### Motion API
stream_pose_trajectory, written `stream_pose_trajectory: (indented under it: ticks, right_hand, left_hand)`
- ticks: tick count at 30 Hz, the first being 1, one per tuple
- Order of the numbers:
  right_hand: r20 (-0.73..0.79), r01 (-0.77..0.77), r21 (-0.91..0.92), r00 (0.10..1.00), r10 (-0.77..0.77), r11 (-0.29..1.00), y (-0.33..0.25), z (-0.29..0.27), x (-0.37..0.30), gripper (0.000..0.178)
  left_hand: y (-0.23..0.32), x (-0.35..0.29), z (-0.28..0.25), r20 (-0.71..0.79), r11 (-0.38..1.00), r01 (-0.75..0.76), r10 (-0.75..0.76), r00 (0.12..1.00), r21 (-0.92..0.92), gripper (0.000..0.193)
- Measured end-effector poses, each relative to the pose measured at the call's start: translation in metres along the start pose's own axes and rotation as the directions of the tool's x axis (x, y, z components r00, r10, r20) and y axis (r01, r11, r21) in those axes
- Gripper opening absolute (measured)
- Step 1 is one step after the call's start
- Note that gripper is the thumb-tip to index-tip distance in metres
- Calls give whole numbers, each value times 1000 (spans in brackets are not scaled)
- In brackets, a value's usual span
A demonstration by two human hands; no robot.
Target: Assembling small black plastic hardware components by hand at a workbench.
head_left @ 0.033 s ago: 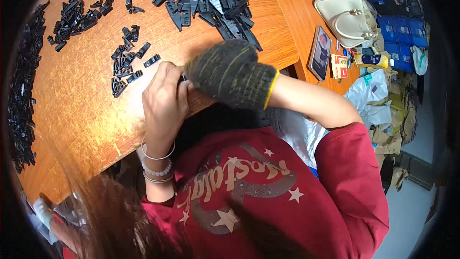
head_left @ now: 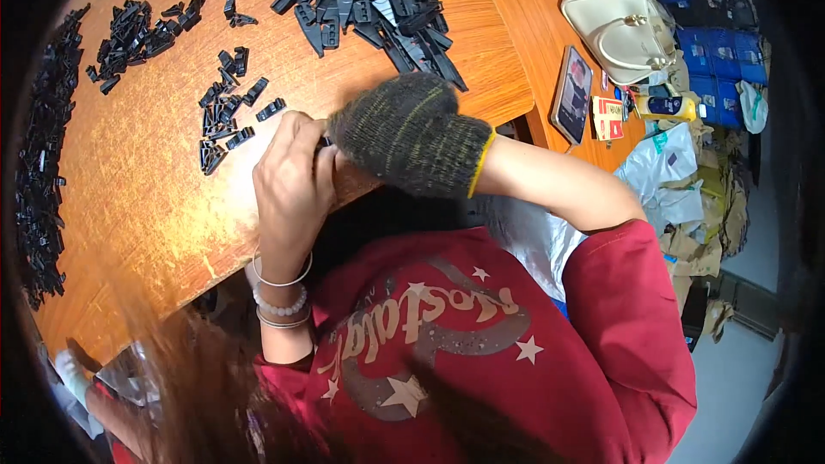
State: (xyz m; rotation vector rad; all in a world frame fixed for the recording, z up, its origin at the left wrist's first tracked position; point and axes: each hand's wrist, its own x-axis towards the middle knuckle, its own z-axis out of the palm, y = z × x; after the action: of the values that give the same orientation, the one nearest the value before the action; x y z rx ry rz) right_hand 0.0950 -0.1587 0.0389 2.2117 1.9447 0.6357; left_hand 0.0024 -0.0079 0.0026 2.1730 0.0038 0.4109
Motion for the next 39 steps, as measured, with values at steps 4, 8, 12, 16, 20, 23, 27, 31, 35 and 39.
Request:
stream_pose_trajectory:
  ticks: [4, 8, 12, 16, 20, 23, 27, 31, 35, 39]
  right_hand:
    - [-64, -149, 416, 979, 192, 897, -9, 11, -19, 21]
    - [370, -438, 447, 884, 285, 779, -13, -30, -26, 36]
    - [48, -355, 757, 867, 496, 548, -15, -25, -47, 36]
    - [-95, -202, 720, 919, 383, 664, -16, -16, -65, 31]
    - [326, -464, 869, 799, 505, 174, -17, -31, -57, 33]
    - [464, -497, 865, 745, 480, -66, -17, -31, -54, 22]
    - [387, -492, 862, 792, 472, 119, -19, -28, -55, 23]
    - [455, -511, 858, 709, 539, -52, -18, -36, -68, 23]
    - [444, -658, 746, 379, 812, -101, 3, -81, -108, 24]
    - [93, -893, 389, -205, 974, -225, 25, -139, -229, 25]
  left_hand:
    - [5, -2, -4, 14, 999, 1, 0, 1000, -45, 13]
    - [3, -18, -22, 161, 882, 337, -299, 941, -330, 9]
    - [4, -25, -31, 298, 431, 370, -227, 927, -823, 15]
    - [3, -24, -17, 351, 303, 396, -191, 916, -867, 24]
    - [14, -16, -9, 482, 238, 525, -217, 849, -817, 23]
    - [16, -17, -7, 428, 380, 491, -243, 871, -784, 22]
    - [21, -18, 0, 423, 372, 515, -303, 854, -772, 19]
    - [31, -9, 6, 458, 468, 542, -290, 840, -698, 16]
    - [28, 23, 11, 181, 952, 261, -232, 956, -157, 17]
    - [5, 65, 3, -88, 941, -15, 48, 995, 338, 21]
